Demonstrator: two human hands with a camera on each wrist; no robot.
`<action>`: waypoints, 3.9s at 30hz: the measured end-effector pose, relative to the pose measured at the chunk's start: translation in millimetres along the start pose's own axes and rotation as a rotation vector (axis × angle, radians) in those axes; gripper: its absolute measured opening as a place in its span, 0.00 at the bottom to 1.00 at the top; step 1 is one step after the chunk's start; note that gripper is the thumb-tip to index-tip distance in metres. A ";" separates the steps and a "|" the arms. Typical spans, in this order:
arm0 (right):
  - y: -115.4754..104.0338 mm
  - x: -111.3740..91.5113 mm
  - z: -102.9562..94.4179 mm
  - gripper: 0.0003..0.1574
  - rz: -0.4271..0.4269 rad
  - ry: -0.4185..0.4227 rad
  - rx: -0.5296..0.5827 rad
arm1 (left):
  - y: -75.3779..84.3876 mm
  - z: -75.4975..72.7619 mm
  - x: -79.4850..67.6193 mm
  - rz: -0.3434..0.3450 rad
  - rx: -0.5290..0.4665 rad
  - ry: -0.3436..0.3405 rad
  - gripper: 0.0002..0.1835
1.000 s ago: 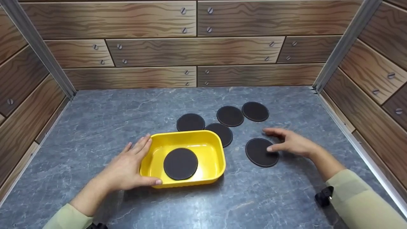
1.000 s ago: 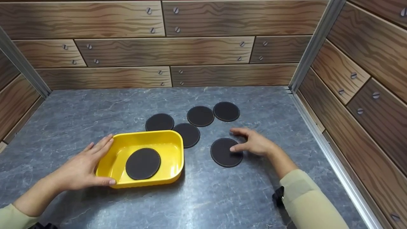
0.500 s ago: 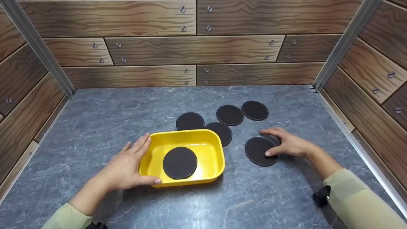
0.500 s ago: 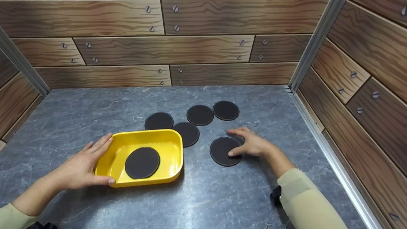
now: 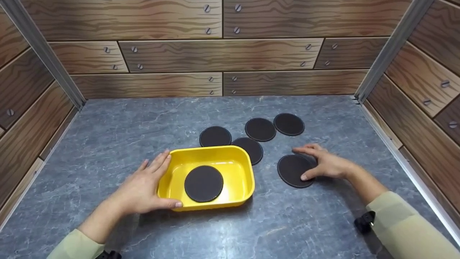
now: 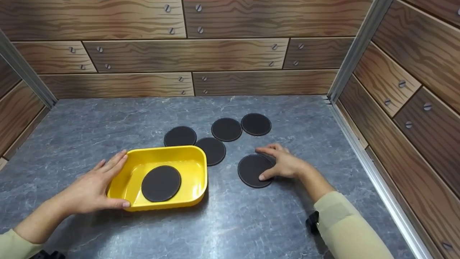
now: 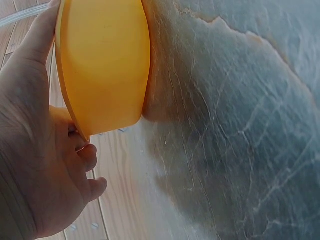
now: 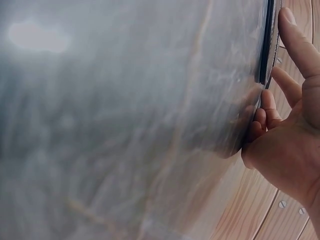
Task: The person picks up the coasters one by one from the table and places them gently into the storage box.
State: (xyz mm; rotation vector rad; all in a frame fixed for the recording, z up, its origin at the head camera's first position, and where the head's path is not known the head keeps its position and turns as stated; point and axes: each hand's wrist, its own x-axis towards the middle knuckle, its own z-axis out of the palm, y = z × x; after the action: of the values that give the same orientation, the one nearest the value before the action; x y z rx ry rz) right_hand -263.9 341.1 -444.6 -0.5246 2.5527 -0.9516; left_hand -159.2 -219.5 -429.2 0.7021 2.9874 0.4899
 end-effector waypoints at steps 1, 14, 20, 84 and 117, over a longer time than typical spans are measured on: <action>0.1 -0.4 -0.2 0.62 0.003 -0.004 -0.006 | 0.1 0.1 0.4 -0.002 -0.001 -0.001 0.73; 3.2 -3.1 3.3 0.62 -0.079 0.005 -0.073 | 0.7 3.1 1.0 -0.007 -0.002 -0.008 0.73; 1.6 -3.7 4.1 0.60 -0.056 0.004 -0.070 | 1.0 1.7 1.7 -0.005 -0.006 -0.007 0.72; -36.9 -5.4 -7.2 0.34 -0.086 0.146 0.314 | 0.3 -2.4 0.1 0.001 0.013 -0.015 0.74; -168.2 41.9 57.6 0.36 -0.386 0.041 0.274 | 0.4 -1.6 0.3 0.003 0.000 -0.013 0.74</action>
State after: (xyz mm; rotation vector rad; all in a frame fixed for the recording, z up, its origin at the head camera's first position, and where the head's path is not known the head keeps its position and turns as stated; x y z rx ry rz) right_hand -238.0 172.3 -379.7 -0.9415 2.3421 -1.4302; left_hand -159.4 -219.5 -427.5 0.7067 2.9748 0.4831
